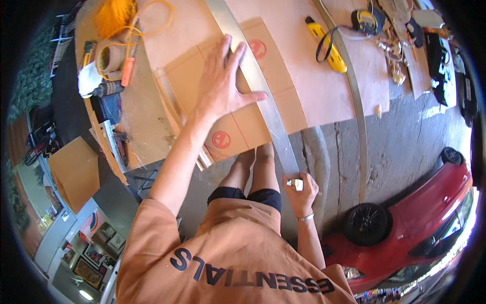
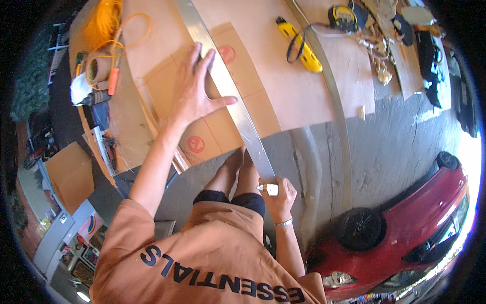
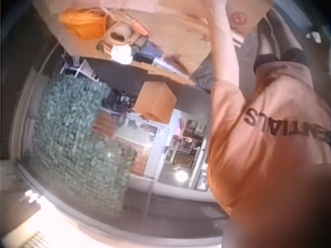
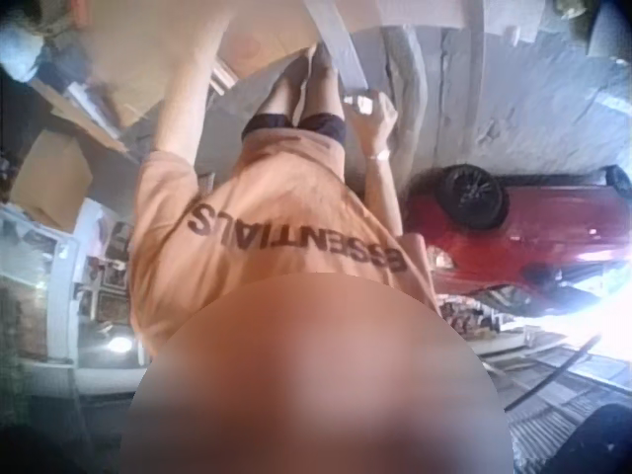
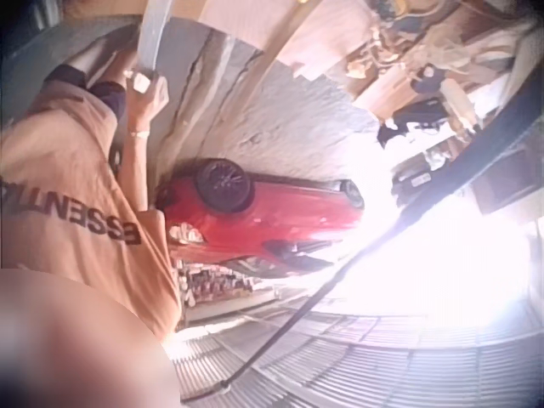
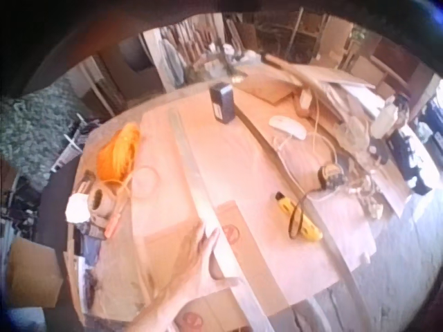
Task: The person measures and marks a large acrylic sheet on a workbench, then uses a metal straightedge and a utility knife to score and snap the sheet into smaller pieces. The person repeats the measuring, scoring, and snapping steps to produce multiple cut pieces.
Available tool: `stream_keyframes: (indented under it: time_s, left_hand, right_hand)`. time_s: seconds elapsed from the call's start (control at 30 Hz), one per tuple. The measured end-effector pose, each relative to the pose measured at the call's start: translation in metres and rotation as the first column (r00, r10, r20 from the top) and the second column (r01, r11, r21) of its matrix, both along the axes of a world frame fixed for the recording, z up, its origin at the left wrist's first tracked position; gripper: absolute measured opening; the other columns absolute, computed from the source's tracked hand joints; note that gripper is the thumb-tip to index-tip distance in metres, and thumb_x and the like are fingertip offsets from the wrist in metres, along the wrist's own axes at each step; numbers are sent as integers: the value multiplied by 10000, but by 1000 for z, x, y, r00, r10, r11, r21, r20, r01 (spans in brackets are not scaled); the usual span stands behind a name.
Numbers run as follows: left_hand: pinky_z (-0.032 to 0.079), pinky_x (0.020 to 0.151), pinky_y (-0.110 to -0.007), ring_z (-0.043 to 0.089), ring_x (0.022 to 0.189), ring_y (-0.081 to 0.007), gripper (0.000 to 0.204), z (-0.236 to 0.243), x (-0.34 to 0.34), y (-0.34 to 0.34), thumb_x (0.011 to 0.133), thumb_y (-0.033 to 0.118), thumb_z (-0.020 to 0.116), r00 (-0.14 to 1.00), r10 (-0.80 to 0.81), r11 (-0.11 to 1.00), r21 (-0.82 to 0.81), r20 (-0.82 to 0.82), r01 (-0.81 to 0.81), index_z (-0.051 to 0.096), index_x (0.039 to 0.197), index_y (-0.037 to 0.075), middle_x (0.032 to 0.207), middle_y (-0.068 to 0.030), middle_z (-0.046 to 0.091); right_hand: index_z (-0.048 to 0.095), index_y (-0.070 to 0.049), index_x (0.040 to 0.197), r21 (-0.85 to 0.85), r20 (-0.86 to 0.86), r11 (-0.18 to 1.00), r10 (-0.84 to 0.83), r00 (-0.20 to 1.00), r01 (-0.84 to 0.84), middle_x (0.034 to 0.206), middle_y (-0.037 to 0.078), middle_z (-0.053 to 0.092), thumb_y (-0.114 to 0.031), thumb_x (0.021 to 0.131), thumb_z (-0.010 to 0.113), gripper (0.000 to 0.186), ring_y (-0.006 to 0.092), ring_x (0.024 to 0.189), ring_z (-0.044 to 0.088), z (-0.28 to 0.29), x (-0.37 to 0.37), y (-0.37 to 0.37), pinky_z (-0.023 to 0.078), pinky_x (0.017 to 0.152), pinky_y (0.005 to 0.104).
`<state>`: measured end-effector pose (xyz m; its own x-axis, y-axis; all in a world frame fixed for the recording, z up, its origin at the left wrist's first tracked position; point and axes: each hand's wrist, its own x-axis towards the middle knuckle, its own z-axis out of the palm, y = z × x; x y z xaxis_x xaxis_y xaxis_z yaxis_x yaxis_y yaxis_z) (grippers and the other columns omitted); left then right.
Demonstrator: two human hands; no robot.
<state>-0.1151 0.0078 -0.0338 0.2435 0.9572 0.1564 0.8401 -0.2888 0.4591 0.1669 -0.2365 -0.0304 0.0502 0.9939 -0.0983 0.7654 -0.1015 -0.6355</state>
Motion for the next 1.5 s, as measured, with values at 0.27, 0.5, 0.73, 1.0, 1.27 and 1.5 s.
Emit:
stream_keyframes:
  time_s: [0.27, 0.5, 0.73, 1.0, 1.27, 1.5]
  left_hand:
    - [297, 1191, -580, 320, 1465, -503, 1289, -11, 0, 2, 646, 767, 804, 1000, -2, 1000, 28, -27, 2, 333, 1565, -5, 1599, -332, 292]
    - [304, 1183, -586, 332, 1462, -498, 1309, -12, 0, 4, 656, 782, 785, 997, -25, 998, 53, -68, 28, 308, 1563, -33, 1593, -341, 300]
    - [287, 1174, -633, 299, 1493, -484, 1322, -12, 0, 4, 657, 812, 758, 996, -21, 999, 39, -91, 25, 303, 1570, -29, 1603, -326, 297]
    - [281, 1173, -648, 288, 1503, -478, 1335, -11, 0, 5, 666, 846, 722, 995, -14, 1000, 16, -101, 16, 281, 1593, -8, 1614, -322, 281]
    - [266, 1190, -629, 278, 1511, -472, 1336, -11, 0, 7, 666, 852, 717, 995, -17, 1000, 0, -99, 17, 282, 1596, -3, 1614, -321, 282]
    - [267, 1191, -618, 296, 1488, -494, 1331, -13, -3, 7, 668, 823, 745, 997, -36, 998, 43, -61, 39, 286, 1583, -27, 1607, -333, 281]
  right_hand:
    - [628, -40, 1252, -121, 89, 989, 99, 991, -88, 920, 108, 652, -273, 708, 875, 640, 296, 832, 635, 18, -16, 41, 492, 727, 417]
    - [568, -34, 1378, -56, 75, 983, 178, 981, -174, 890, 87, 602, -185, 665, 830, 775, 275, 790, 571, 9, -34, 81, 449, 702, 403]
    - [567, -2, 1376, -13, 39, 984, 176, 984, -175, 848, 91, 592, -158, 648, 822, 787, 275, 772, 580, 3, -36, 87, 450, 687, 394]
    - [603, 27, 1325, 45, 61, 983, 174, 983, -177, 798, 98, 568, -161, 686, 824, 703, 267, 731, 586, -3, -37, 87, 441, 646, 393]
    - [673, 65, 1192, 82, 63, 984, 156, 986, -161, 740, 108, 561, -243, 758, 890, 575, 255, 650, 578, -4, -38, 89, 438, 593, 381]
    - [633, 44, 1283, 69, 17, 978, 195, 981, -195, 748, 97, 523, -216, 734, 853, 647, 263, 667, 564, -6, -33, 88, 424, 608, 387]
